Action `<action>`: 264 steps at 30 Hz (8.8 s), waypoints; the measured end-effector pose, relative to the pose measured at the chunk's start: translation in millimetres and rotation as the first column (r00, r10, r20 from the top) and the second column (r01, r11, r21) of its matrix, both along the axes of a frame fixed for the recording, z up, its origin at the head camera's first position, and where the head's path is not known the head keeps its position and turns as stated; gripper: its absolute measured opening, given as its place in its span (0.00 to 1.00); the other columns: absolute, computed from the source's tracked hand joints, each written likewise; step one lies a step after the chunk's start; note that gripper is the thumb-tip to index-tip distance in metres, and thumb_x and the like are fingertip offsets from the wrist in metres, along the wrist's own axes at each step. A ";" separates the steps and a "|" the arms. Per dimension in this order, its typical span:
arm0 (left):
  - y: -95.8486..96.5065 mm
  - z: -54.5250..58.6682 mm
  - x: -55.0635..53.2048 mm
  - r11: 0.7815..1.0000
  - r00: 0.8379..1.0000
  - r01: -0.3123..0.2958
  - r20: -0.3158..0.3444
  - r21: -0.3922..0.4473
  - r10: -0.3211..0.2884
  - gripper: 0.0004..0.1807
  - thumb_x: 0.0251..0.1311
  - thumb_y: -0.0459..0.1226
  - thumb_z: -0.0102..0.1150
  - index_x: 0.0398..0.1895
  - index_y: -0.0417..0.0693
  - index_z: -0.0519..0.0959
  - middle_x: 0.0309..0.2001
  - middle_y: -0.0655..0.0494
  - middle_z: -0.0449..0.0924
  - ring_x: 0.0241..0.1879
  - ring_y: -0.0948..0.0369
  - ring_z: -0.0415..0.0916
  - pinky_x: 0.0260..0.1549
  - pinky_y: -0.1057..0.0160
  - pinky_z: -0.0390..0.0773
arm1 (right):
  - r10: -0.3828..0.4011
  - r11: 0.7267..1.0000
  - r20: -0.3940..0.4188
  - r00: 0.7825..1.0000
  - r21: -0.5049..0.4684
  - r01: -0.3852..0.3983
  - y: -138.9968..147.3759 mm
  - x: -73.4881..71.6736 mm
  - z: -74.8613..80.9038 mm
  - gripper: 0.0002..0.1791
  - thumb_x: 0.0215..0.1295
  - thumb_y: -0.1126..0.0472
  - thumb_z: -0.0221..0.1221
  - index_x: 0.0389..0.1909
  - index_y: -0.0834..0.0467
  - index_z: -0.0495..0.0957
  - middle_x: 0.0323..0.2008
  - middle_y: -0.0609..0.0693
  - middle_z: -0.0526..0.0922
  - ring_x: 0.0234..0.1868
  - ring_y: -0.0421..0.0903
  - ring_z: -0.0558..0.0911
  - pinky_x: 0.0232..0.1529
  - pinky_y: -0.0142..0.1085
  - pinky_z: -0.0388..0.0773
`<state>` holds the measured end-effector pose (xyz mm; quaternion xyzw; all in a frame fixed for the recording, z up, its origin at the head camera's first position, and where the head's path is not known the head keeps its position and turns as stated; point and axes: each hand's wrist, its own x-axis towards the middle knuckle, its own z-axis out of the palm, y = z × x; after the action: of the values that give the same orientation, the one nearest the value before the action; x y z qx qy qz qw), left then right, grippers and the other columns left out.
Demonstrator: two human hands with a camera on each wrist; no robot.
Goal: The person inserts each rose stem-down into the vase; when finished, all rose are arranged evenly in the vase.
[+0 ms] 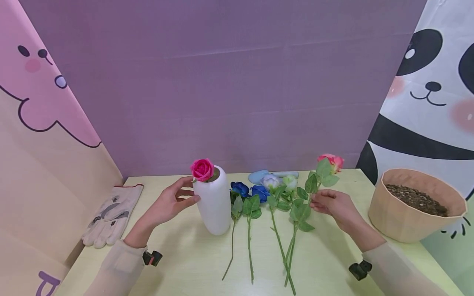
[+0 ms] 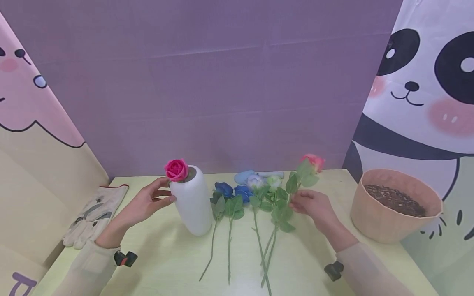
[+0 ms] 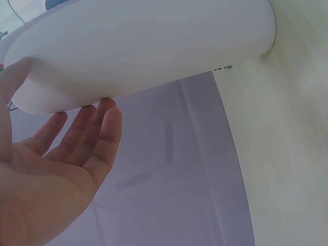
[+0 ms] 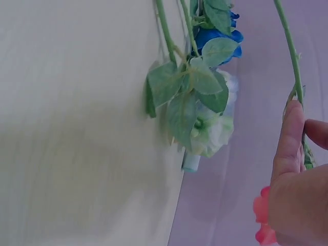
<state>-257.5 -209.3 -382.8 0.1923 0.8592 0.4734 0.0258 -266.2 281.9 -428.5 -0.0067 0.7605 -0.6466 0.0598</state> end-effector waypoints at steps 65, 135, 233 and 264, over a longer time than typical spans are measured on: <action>0.8 0.9 2.2 1.000 1.000 -0.007 0.009 -0.002 0.007 0.37 0.64 0.48 0.65 0.73 0.56 0.63 0.65 0.47 0.71 0.61 0.46 0.77 0.52 0.52 0.84 | -0.140 0.866 -0.141 0.980 -0.498 0.052 -83.2 -16.2 94.5 0.16 0.69 0.60 0.61 0.47 0.62 0.66 0.37 0.46 0.82 0.37 0.38 0.87 0.47 0.27 0.84; 0.5 -1.5 0.6 1.000 1.000 -0.007 0.003 -0.007 0.007 0.36 0.64 0.49 0.65 0.73 0.57 0.63 0.64 0.47 0.72 0.61 0.45 0.77 0.52 0.52 0.84 | -0.127 0.878 -0.181 0.975 -0.479 0.026 -168.1 -27.0 125.7 0.09 0.71 0.62 0.59 0.46 0.60 0.70 0.35 0.47 0.85 0.35 0.39 0.89 0.47 0.32 0.85; 0.2 0.5 0.3 1.000 1.000 -0.002 0.017 -0.005 0.002 0.38 0.64 0.48 0.65 0.74 0.54 0.61 0.65 0.45 0.71 0.62 0.44 0.76 0.53 0.52 0.84 | 0.114 0.989 -0.203 0.972 0.117 -0.091 -230.7 -25.7 89.3 0.12 0.68 0.50 0.63 0.48 0.49 0.87 0.47 0.49 0.86 0.43 0.52 0.83 0.38 0.35 0.81; 1.3 2.0 1.6 1.000 0.999 -0.010 0.036 -0.007 0.010 0.38 0.64 0.50 0.65 0.74 0.58 0.61 0.66 0.48 0.70 0.63 0.45 0.75 0.53 0.52 0.84 | 0.156 0.979 -0.101 0.983 0.146 -0.140 -143.2 -14.2 73.6 0.16 0.72 0.49 0.58 0.55 0.52 0.80 0.46 0.53 0.85 0.39 0.48 0.82 0.30 0.35 0.76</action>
<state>-256.0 -208.0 -380.7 0.1792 0.8611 0.4741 0.0397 -280.4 138.8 -354.9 -0.0954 0.8029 -0.5847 0.0655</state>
